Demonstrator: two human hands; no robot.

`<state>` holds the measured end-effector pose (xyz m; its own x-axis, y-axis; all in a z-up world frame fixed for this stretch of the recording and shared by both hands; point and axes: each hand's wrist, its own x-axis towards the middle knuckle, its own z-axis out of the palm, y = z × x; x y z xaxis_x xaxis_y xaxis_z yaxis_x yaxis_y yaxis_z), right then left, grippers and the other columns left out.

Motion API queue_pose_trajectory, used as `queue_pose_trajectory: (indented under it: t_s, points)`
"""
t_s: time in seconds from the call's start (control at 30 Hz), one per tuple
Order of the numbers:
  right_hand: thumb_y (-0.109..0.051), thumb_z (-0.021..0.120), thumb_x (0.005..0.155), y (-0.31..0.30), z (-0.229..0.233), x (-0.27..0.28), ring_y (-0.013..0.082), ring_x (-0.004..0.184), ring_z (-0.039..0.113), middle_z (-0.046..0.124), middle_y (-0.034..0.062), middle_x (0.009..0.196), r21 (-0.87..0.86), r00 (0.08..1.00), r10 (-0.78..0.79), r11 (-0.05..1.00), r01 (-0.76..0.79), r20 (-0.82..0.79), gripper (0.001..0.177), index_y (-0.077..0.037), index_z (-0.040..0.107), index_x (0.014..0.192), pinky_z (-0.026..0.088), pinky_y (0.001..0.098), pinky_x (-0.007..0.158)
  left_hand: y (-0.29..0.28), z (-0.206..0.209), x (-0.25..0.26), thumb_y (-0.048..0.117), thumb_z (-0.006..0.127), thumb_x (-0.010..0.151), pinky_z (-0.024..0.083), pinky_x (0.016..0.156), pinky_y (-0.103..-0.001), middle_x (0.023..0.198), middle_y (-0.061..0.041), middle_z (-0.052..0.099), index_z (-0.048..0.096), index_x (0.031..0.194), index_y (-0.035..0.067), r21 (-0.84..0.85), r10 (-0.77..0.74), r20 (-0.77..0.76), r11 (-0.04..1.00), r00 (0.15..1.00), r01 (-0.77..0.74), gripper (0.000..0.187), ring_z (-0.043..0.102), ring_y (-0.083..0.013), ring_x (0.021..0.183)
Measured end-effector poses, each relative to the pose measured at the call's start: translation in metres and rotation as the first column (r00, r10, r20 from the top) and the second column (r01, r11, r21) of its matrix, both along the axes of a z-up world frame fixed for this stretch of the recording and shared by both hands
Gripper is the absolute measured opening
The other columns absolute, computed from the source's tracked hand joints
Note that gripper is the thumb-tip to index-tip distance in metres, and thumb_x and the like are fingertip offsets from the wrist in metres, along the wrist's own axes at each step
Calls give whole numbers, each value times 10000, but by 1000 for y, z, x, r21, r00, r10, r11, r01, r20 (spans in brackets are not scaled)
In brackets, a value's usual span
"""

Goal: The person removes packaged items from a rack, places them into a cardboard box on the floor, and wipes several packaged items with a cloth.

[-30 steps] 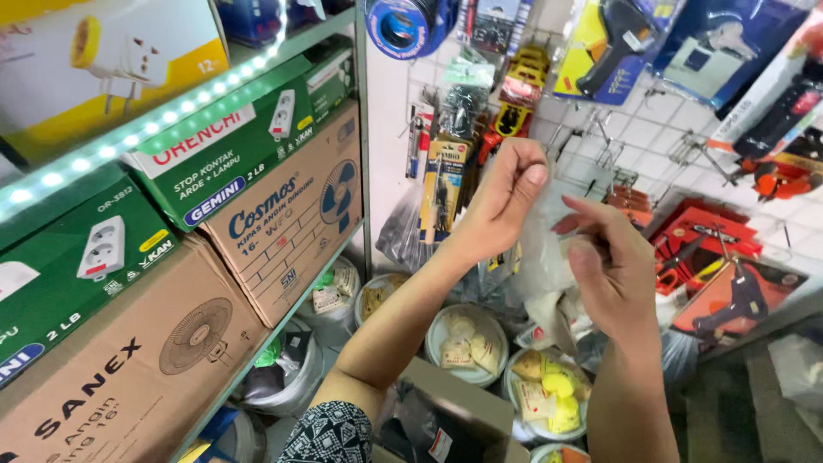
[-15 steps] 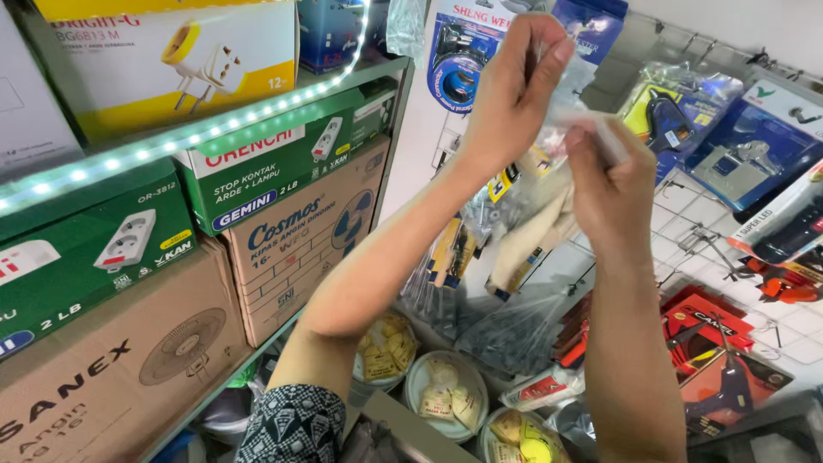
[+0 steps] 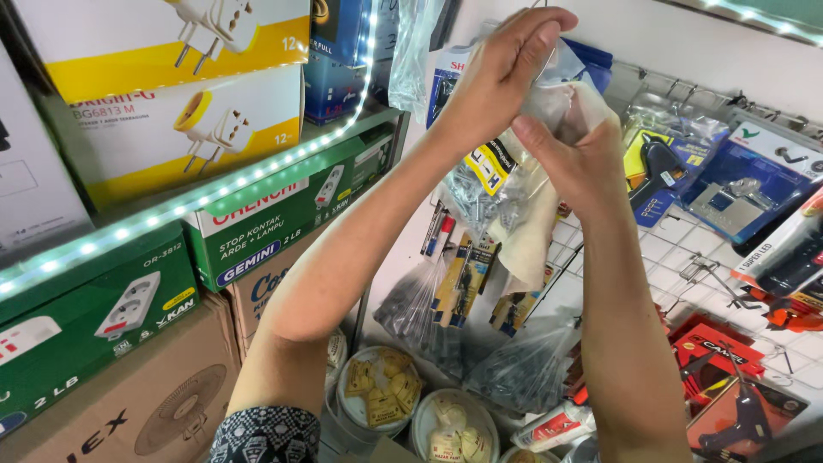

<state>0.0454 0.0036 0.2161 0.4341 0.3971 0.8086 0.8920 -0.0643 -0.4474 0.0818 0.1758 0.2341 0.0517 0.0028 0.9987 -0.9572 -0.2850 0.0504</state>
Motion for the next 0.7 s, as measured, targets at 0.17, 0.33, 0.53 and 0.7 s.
queue_pose_trajectory:
  t_s: [0.17, 0.33, 0.53, 0.7]
  points:
    - [-174, 738, 1033, 3, 13, 14, 21, 910, 596, 695, -38, 1018, -11, 999, 41, 999, -41, -8, 186, -23, 693, 1133, 485, 215, 799, 25, 10, 23, 18, 464, 1051, 543, 990, -346, 1218, -166, 718, 632, 1342, 10, 106, -60, -46, 992, 997, 64, 336, 695, -257, 1103]
    - [-169, 721, 1062, 8, 17, 22, 25, 907, 585, 688, -36, 1003, 29, 995, 90, 996, -89, -37, 171, -12, 695, 1124, 463, 221, 796, 30, 17, 29, -50, 507, 1001, 602, 972, -323, 1214, -157, 748, 640, 1297, 27, 110, 91, 43, 989, 995, -95, 333, 781, -246, 1081]
    - [-183, 653, 1091, 29, 25, 31, 12, 834, 589, 699, -44, 958, 141, 998, 69, 988, -67, -10, 174, -24, 709, 1138, 452, 203, 731, 21, 29, 39, -26, 570, 1010, 616, 938, -340, 1165, -124, 764, 669, 1222, 56, 15, 158, 116, 987, 981, -161, 249, 782, -286, 1051]
    - [-145, 628, 1140, 47, 35, 53, 31, 797, 540, 655, -26, 899, 180, 979, -71, 983, 37, 190, 186, 18, 712, 1113, 409, 223, 693, 27, 38, 63, -36, 576, 982, 589, 890, -373, 1060, -114, 759, 671, 1164, 83, -43, 196, 202, 981, 960, -192, 237, 757, -299, 983]
